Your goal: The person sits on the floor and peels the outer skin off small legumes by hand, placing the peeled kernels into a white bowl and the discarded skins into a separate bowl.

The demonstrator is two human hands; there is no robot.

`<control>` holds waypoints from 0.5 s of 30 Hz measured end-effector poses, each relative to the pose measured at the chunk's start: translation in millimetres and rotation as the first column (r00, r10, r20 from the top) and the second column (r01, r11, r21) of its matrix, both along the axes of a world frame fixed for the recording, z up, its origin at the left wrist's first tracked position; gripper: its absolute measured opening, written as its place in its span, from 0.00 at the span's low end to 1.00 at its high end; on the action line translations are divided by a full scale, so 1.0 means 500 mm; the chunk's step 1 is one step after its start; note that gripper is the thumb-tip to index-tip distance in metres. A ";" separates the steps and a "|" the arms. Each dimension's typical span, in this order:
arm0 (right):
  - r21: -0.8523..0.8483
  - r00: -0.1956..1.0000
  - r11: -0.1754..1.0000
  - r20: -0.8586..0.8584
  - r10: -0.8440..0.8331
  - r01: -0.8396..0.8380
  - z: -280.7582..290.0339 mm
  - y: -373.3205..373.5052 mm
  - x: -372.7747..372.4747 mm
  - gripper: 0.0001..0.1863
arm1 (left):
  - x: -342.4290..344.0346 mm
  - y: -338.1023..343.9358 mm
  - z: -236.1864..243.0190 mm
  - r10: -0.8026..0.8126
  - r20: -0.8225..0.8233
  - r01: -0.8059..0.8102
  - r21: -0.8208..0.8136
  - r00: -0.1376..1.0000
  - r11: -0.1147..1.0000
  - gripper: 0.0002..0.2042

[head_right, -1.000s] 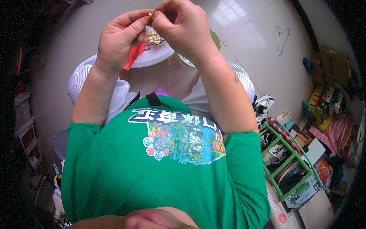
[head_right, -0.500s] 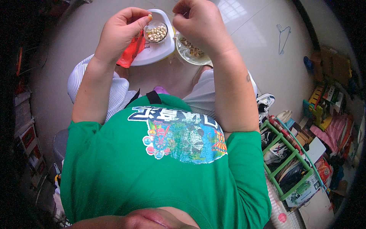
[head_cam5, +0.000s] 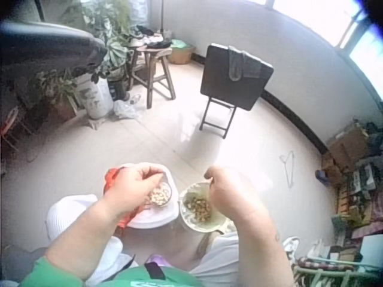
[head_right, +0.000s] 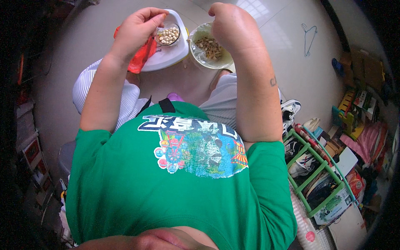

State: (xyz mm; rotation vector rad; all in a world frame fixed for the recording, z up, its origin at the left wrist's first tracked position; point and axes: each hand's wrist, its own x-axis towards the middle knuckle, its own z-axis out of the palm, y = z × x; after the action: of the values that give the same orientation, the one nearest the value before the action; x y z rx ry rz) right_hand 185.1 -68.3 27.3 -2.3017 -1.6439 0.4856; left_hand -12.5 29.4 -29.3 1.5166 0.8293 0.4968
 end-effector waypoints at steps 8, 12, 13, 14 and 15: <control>0.410 0.879 0.903 -0.373 0.296 -0.130 -0.005 0.013 -0.055 0.13 | 0.001 0.005 0.025 0.433 0.514 0.211 -0.789 0.741 0.577 0.18; 0.612 0.854 0.765 -0.275 0.442 -0.199 -0.036 0.026 -0.098 0.13 | 0.008 -0.005 0.035 0.464 0.494 0.127 -0.773 0.735 0.621 0.21; 0.612 0.870 0.762 -0.238 0.433 -0.212 -0.042 0.028 -0.108 0.13 | 0.007 -0.009 0.042 0.467 0.482 0.114 -0.776 0.741 0.620 0.21; 0.604 0.878 0.762 -0.205 0.432 -0.233 -0.047 0.030 -0.114 0.12 | 0.007 -0.014 0.051 0.469 0.470 0.101 -0.779 0.748 0.619 0.22; 0.596 0.886 0.762 -0.173 0.430 -0.254 -0.051 0.031 -0.117 0.11 | 0.008 -0.017 0.058 0.471 0.458 0.089 -0.782 0.754 0.618 0.22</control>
State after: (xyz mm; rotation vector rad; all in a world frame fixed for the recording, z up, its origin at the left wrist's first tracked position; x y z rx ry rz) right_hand 126.5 -52.6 1.5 -1.4257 -1.7628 0.3400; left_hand -8.3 20.7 -0.3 0.3658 0.5441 0.6601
